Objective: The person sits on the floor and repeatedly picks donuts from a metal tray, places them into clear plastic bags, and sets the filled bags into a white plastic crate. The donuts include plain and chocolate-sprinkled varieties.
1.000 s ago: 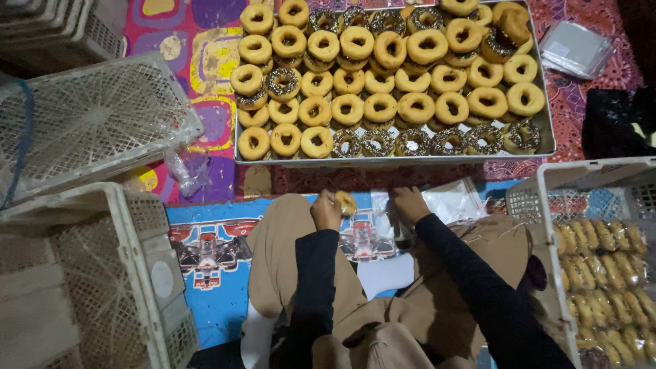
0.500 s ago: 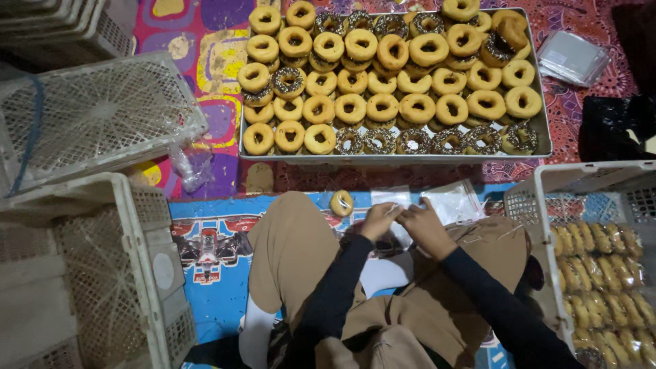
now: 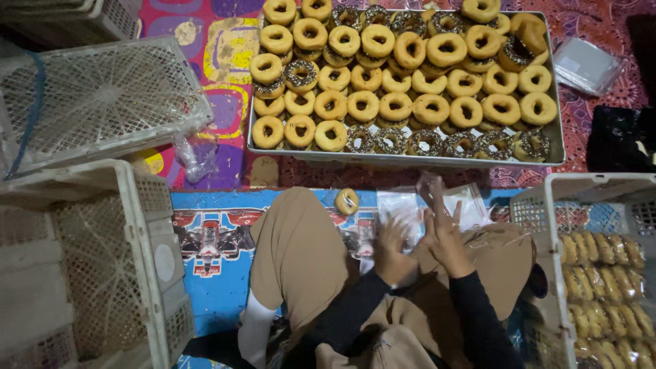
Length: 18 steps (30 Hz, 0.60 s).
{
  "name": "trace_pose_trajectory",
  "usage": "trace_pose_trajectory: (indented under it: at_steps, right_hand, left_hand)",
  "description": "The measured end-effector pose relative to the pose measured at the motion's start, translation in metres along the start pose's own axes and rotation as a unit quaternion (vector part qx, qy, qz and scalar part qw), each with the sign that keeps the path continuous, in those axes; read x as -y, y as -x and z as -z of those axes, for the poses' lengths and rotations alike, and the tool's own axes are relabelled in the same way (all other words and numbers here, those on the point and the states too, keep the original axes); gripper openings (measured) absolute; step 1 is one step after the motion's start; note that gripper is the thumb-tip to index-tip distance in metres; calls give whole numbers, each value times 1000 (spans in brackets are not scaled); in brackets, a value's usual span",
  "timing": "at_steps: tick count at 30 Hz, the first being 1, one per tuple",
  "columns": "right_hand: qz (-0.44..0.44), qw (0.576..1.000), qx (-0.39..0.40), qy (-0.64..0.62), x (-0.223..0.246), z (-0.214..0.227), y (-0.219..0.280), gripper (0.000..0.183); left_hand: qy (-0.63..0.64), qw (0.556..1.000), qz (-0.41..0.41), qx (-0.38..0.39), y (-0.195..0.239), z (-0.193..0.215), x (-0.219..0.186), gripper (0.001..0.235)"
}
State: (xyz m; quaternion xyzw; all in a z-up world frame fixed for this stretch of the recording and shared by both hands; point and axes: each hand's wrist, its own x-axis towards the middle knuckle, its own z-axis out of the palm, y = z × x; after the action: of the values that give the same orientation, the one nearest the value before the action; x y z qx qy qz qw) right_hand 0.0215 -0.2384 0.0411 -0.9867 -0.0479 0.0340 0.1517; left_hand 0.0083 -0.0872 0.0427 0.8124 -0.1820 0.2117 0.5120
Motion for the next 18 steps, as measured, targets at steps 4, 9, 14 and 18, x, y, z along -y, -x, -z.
trace_pose_trajectory:
  at_steps: [4,9,14,18]
  right_hand:
    - [258,949,-3,-179,81,7,-31,73]
    - [241,945,-72,-209,152,37,-157,55]
    - [169,972,-159,26,183,20,-242,56]
    - [124,985,-117,19,175,2,-257,36]
  left_hand:
    - [695,614,348,-137,-28,41,74,60]
    - [679,552,290,-386,-41,115,184,33]
    - [670,466,341,-466,-32,160,182,42]
    - [682,422,355,-480,-42,170,157,47]
